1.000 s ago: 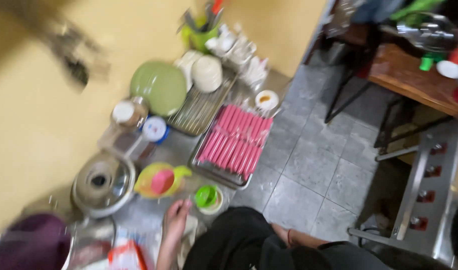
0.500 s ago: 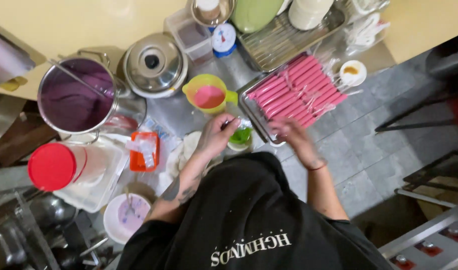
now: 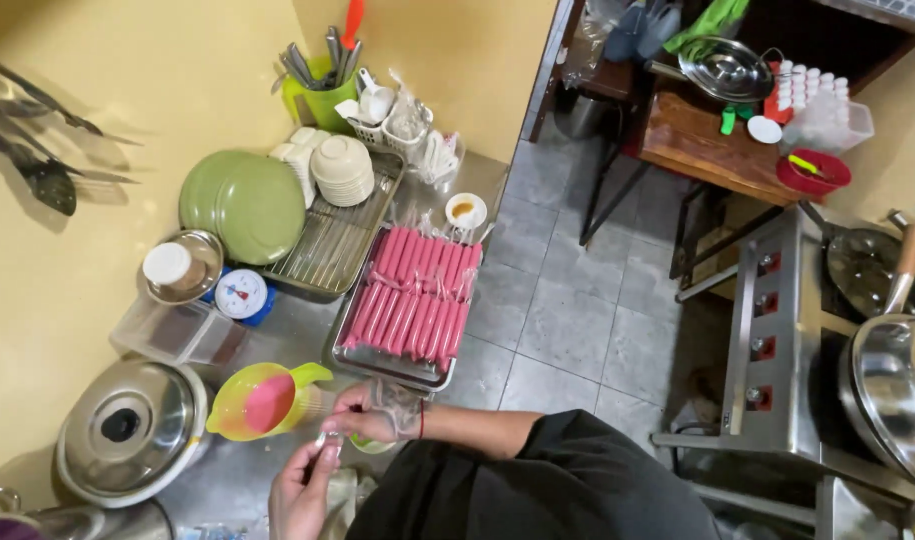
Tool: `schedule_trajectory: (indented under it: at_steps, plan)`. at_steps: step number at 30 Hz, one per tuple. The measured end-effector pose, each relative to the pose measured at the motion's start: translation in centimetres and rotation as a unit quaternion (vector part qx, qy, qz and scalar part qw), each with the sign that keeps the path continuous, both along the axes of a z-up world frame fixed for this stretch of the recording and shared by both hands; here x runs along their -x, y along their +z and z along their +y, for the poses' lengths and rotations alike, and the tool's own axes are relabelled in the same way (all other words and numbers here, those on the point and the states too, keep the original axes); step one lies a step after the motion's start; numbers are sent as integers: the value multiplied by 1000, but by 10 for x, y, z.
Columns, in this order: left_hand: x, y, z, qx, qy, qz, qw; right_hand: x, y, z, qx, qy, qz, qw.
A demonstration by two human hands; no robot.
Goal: The person pours a pink liquid from a yellow pitcher into a green funnel, then inserts the funnel into a clear plastic sausage casing. They fill the casing with the liquid and tie off the end to create a sausage, repeating the process.
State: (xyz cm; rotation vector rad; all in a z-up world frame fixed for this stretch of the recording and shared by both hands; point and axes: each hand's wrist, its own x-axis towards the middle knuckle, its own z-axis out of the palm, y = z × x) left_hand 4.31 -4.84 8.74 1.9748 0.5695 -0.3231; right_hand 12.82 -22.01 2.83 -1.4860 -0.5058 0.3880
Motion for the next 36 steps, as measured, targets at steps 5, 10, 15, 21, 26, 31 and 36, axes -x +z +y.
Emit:
schedule_trajectory:
  at_steps: [5, 10, 15, 21, 26, 31, 36]
  plan:
    - [-7, 7, -12, -36, -11, -13, 999, 9, 2, -15, 26, 20, -105, 994]
    - [-7, 0, -14, -59, -15, -4, 998, 7, -4, -12, 92, -42, -122, 987]
    - [-2, 6, -15, -57, -16, -14, 998, 10, 4, -12, 14, 2, -166, 986]
    - [2, 9, -20, -59, 14, -11, 998, 6, -6, 3, 113, -70, -69, 989]
    - [3, 4, -19, -90, 25, 10, 996, 9, 2, -6, -3, 13, -119, 993]
    - [4, -3, -22, -78, 24, -1, 997, 10, -5, 0, 17, -26, -59, 998]
    - [5, 5, -25, -79, 49, 9, 996, 10, 3, -8, -31, 9, -193, 981]
